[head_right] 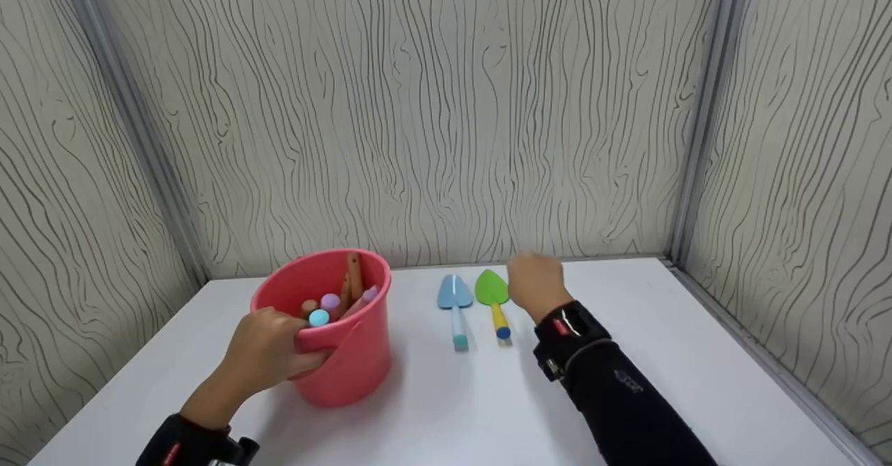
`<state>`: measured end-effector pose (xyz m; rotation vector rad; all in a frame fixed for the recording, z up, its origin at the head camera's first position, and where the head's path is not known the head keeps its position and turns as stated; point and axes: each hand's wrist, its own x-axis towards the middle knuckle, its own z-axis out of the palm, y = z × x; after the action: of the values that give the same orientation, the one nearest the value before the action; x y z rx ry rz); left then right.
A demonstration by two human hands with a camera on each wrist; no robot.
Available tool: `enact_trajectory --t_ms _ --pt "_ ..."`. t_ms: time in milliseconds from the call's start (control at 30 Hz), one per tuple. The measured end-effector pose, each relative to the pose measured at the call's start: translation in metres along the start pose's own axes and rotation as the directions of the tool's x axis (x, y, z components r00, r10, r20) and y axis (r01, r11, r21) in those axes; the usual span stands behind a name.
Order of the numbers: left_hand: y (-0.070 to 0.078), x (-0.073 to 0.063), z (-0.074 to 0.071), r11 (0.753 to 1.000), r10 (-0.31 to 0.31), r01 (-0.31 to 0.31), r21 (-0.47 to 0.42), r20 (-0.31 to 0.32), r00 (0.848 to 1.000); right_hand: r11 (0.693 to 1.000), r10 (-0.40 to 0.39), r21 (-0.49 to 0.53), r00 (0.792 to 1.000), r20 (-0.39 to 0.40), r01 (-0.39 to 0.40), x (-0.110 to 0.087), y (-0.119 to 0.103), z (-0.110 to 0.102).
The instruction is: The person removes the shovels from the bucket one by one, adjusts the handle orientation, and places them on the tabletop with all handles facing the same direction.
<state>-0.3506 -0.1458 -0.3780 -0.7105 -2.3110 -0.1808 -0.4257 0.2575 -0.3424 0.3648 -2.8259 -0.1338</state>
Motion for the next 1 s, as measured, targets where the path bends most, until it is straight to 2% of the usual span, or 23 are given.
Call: enact_trajectory --t_ms 67,100,200,233,267,300,367,433,500,600,667,767,833,900,1000 --pt "0.0 0.0 0.0 1.0 0.001 -0.001 -0.01 -0.002 1.0 0.987 -0.062 -0.149 0.997 -0.04 0.055 0.005 -0.018 -0.013" --pt "0.0 0.0 0.0 1.0 0.001 -0.002 -0.014 -0.004 1.0 0.967 -0.104 -0.238 0.993 -0.054 0.088 0.007 -0.028 -0.018" --pt "0.0 0.0 -0.001 0.999 -0.004 0.003 -0.037 -0.004 1.0 0.861 -0.228 -0.48 0.971 -0.069 0.169 0.015 -0.056 -0.034" --pt "0.0 0.0 -0.001 0.999 -0.007 0.007 -0.044 -0.002 1.0 0.833 -0.27 -0.52 0.959 -0.082 0.19 0.018 -0.065 -0.039" --pt "0.0 0.0 -0.001 0.999 -0.011 0.01 -0.049 -0.001 1.0 0.819 -0.307 -0.534 0.946 -0.102 0.208 0.021 -0.074 -0.044" --pt "0.0 0.0 0.0 0.998 -0.012 0.012 -0.055 0.0 1.0 0.82 -0.345 -0.524 0.929 -0.132 0.23 0.024 -0.082 -0.049" --pt "-0.001 0.0 0.0 0.998 -0.014 0.015 -0.062 0.005 1.0 0.856 -0.399 -0.431 0.895 -0.199 0.286 0.029 -0.1 -0.058" --pt "-0.001 0.0 -0.001 0.998 -0.015 0.015 -0.061 0.006 1.0 0.877 -0.449 -0.309 0.856 -0.258 0.367 0.033 -0.117 -0.065" --pt "-0.001 0.0 -0.001 0.998 -0.013 0.013 -0.06 0.005 1.0 0.875 -0.483 -0.183 0.828 -0.286 0.448 0.035 -0.134 -0.07" --pt "0.0 0.003 0.0 0.998 -0.007 0.007 -0.063 -0.004 1.0 0.849 -0.515 -0.022 0.817 -0.261 0.528 0.038 -0.154 -0.074" --pt "0.001 0.005 0.001 0.998 0.001 -0.002 -0.065 -0.008 1.0 0.831 -0.528 0.074 0.824 -0.202 0.551 0.038 -0.163 -0.075" --pt "0.003 0.007 0.003 0.998 0.022 -0.022 -0.053 -0.004 1.0 0.827 -0.526 0.207 0.849 -0.047 0.523 0.038 -0.175 -0.074" --pt "0.003 0.007 0.004 0.999 0.033 -0.033 -0.039 -0.001 0.999 0.843 -0.497 0.27 0.866 0.054 0.466 0.039 -0.181 -0.072" --pt "0.002 0.007 0.002 0.999 0.041 -0.041 -0.026 -0.007 0.999 0.856 -0.473 0.304 0.871 0.132 0.418 0.041 -0.188 -0.073" --pt "0.0 0.005 0.0 0.999 0.039 -0.04 -0.025 -0.026 0.999 0.886 -0.419 0.307 0.882 0.215 0.347 0.045 -0.2 -0.077"
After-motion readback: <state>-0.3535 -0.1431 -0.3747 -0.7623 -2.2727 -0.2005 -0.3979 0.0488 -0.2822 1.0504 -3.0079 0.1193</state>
